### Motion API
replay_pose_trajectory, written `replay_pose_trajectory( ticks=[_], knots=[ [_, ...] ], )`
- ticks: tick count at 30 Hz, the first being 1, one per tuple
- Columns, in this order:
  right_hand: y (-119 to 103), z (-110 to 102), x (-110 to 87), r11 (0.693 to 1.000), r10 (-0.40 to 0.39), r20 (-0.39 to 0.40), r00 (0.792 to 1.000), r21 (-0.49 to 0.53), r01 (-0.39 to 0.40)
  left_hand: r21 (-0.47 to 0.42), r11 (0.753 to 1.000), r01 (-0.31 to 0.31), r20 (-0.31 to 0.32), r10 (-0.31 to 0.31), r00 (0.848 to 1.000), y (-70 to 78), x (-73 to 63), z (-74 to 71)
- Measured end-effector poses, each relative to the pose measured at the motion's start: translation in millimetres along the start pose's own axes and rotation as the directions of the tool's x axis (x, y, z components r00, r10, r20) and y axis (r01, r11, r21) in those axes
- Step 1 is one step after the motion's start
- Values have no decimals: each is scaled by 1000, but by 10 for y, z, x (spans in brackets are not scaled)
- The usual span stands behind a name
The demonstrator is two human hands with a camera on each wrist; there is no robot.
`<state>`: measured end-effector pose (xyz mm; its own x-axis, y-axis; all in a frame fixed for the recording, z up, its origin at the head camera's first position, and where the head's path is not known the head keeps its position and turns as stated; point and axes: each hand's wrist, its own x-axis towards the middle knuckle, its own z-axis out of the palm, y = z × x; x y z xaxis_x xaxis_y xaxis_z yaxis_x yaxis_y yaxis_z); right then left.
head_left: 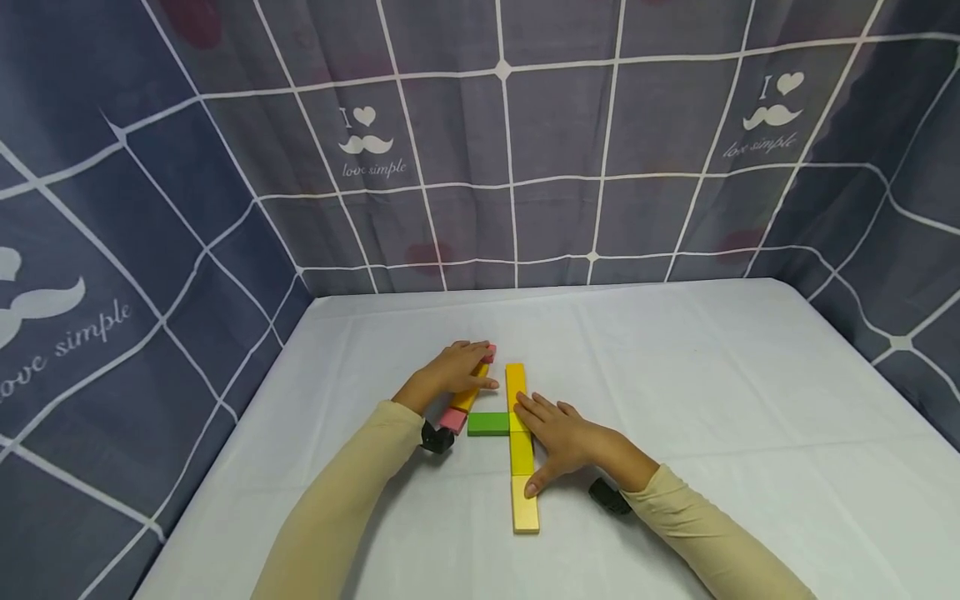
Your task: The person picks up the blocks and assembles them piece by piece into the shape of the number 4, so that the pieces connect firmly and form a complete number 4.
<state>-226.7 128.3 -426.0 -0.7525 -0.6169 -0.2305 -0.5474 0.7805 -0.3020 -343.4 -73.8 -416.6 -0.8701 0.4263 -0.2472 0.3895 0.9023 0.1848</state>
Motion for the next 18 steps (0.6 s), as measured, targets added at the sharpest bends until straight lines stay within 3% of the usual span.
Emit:
replay_pose_trajectory(
  ticks=[18],
  knots=[
    [5, -7, -10, 1000, 3, 5, 1000, -6, -3, 1, 997, -76, -2, 76, 997, -85, -61, 7]
  ],
)
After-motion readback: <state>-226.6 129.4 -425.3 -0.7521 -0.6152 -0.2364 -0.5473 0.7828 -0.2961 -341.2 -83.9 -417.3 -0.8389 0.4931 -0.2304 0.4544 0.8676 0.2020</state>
